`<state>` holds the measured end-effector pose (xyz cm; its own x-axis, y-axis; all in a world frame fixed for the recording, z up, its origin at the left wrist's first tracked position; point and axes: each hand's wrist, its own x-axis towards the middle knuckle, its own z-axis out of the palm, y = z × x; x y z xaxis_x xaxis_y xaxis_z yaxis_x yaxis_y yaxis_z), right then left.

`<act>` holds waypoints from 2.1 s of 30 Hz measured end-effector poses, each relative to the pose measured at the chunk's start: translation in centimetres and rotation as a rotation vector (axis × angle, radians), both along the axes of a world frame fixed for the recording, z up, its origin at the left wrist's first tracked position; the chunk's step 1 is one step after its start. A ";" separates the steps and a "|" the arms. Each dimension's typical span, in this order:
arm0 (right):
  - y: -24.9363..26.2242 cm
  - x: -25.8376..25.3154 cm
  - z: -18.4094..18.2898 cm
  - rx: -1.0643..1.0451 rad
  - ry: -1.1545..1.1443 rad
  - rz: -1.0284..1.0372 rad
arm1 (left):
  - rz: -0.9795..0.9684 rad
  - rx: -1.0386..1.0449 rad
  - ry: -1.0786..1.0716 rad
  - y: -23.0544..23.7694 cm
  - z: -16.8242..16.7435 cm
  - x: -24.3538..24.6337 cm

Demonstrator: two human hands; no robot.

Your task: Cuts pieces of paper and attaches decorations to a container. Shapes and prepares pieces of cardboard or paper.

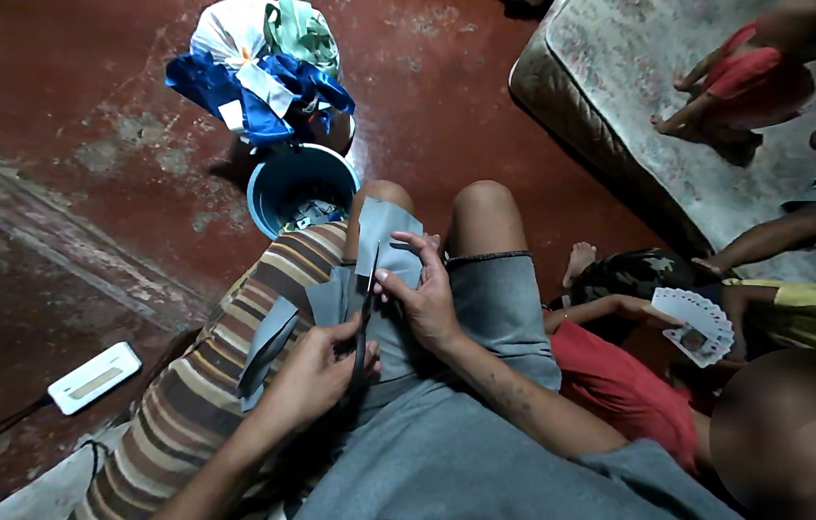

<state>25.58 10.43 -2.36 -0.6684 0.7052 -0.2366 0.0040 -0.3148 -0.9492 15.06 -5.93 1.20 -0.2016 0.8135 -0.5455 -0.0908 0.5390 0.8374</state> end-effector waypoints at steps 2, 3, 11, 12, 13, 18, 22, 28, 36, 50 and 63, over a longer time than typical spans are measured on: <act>0.0 0.0 0.0 0.008 0.005 0.016 | -0.027 -0.005 0.031 0.0 -0.2 -0.2; 0.1 0.0 -0.1 0.015 0.009 0.023 | -0.035 -0.003 0.039 0.1 -0.2 -0.3; 0.3 0.2 -0.4 0.089 0.014 0.074 | -0.018 0.020 0.015 0.1 -0.2 -0.2; 0.2 0.2 -0.4 0.088 0.019 0.073 | -0.022 0.014 0.019 0.2 -0.2 -0.2; 0.2 0.1 -0.5 0.086 0.021 0.072 | -0.024 0.009 0.025 0.2 -0.2 -0.3; 0.1 0.1 -0.7 0.068 0.042 0.053 | -0.016 0.003 0.022 0.5 -0.2 -0.2; 0.0 0.1 -0.6 0.065 0.046 0.049 | -0.007 0.016 0.014 0.5 -0.2 -0.2; 0.0 0.2 -0.5 0.052 0.080 0.061 | 0.015 0.022 -0.016 0.7 -0.2 -0.3; 0.0 0.2 -0.6 0.061 0.131 0.071 | -0.011 0.006 0.025 1.0 0.0 -0.4; 0.0 0.4 -0.7 0.049 0.150 0.092 | 0.014 0.032 0.042 1.1 -0.4 -0.3; -0.3 0.5 -0.5 0.045 0.121 0.093 | -0.007 0.033 0.110 1.5 -0.6 -0.6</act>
<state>26.06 10.10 -2.91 -0.7528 0.6472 -0.1201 -0.0839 -0.2752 -0.9577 14.42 -4.41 0.64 -0.2528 0.8323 -0.4933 0.0065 0.5113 0.8594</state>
